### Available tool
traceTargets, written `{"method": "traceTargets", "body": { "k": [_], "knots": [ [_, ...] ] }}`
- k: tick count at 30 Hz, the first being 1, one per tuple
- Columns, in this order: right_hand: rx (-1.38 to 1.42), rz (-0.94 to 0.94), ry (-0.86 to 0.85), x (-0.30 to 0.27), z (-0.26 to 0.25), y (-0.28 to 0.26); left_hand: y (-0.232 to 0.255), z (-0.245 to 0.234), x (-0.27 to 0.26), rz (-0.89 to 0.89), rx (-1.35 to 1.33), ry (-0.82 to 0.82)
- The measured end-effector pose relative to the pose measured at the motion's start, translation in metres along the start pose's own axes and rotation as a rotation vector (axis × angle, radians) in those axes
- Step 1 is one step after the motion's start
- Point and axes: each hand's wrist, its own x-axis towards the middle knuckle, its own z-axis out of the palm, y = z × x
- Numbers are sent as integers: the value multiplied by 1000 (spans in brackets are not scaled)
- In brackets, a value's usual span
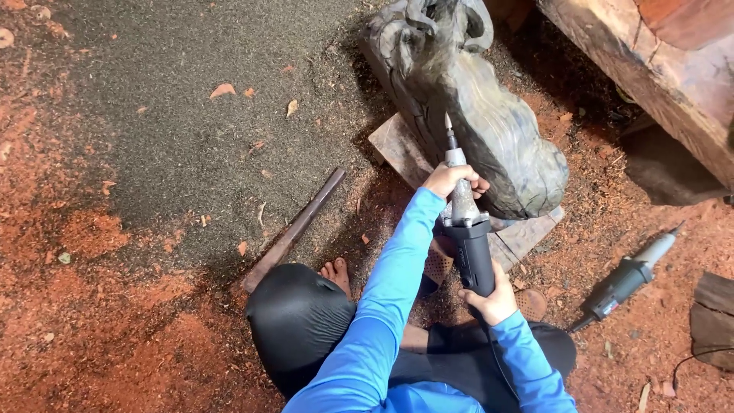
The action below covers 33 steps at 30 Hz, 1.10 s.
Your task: Carving and refining a wooden sculpture using a power rotary carving tool
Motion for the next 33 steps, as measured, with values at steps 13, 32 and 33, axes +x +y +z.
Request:
{"method": "traceTargets", "body": {
  "k": [13, 32, 33],
  "knots": [
    [-51, -30, -38, 4, -15, -1, 3, 0, -7, 4, -80, 2],
    [-204, 19, -10, -6, 0, -41, 31, 0, -16, -167, -181, -39],
    [-261, 13, 2, -7, 3, -41, 33, 1, -16, -174, -155, -36]
  ]
}}
